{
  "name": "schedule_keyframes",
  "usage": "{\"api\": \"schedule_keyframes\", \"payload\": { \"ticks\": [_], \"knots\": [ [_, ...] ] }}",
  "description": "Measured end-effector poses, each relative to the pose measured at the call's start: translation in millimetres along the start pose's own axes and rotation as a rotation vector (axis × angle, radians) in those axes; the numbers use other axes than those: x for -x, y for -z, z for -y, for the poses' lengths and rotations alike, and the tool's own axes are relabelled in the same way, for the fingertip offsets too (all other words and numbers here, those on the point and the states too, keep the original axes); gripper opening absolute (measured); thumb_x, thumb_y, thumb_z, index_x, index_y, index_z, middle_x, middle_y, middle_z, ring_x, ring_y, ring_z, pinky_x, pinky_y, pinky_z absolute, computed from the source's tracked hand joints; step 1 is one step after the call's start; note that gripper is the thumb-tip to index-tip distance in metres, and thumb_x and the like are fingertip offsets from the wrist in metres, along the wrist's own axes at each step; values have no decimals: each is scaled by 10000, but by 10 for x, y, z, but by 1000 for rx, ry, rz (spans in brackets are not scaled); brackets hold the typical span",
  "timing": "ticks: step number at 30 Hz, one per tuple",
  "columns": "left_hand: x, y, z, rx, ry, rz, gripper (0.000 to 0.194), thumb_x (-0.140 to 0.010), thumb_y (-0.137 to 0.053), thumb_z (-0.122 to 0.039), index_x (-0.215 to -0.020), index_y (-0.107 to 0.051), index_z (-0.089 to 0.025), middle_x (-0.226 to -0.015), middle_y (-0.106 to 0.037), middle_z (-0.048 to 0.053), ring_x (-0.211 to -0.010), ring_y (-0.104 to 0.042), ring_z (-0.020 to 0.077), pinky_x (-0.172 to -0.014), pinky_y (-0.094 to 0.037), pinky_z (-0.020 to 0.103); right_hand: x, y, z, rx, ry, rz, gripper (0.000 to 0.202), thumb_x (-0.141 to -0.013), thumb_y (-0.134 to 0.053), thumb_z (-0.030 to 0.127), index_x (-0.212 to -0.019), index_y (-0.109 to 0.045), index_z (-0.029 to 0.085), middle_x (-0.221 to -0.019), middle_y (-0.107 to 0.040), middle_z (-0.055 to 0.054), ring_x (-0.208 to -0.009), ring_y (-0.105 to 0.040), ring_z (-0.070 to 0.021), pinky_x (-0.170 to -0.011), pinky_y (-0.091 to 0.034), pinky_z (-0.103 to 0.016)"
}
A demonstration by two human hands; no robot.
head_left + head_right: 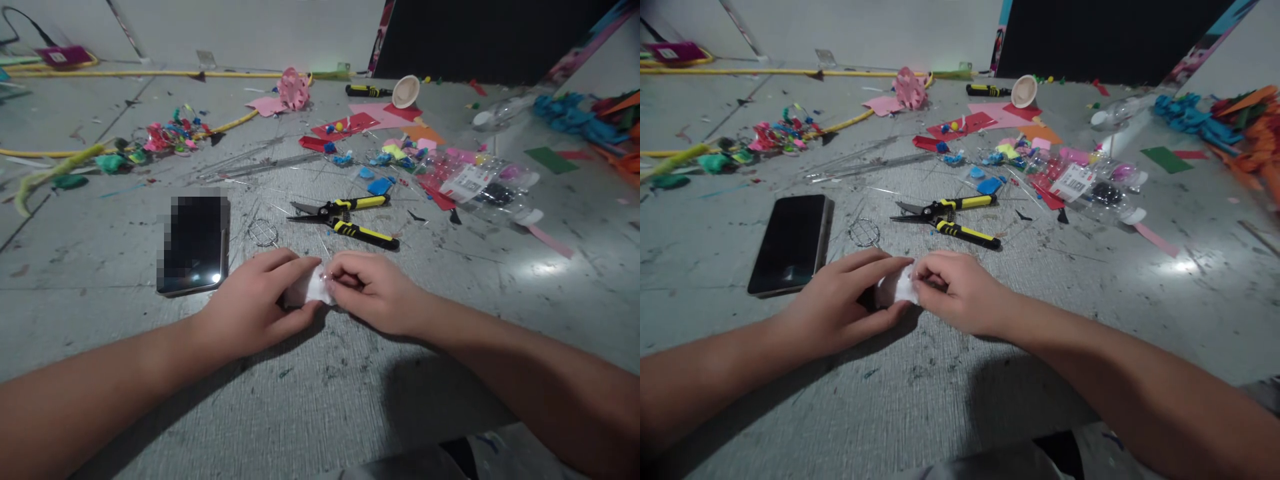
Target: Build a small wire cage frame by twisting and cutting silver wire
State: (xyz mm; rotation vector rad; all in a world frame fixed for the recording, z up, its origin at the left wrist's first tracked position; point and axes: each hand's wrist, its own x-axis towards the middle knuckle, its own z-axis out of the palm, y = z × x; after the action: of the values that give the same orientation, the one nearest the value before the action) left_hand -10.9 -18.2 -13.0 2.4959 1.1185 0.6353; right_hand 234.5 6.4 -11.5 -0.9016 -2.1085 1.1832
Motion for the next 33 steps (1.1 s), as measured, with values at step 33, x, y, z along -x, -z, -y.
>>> {"api": "schedule_keyframes", "payload": {
  "ticks": [33],
  "knots": [
    [-53, -29, 59, 77, 255, -236, 285, -1020, -661, -359, -1254, -675, -197, -1184, -664, 107, -757, -643, 169, -729, -617, 405, -30, -107, -59, -413, -202, -257, 112, -870, -777, 207, -952, -703, 188, -784, -708, 19, -665, -638, -97, -610, -517, -242]
  ]
}}
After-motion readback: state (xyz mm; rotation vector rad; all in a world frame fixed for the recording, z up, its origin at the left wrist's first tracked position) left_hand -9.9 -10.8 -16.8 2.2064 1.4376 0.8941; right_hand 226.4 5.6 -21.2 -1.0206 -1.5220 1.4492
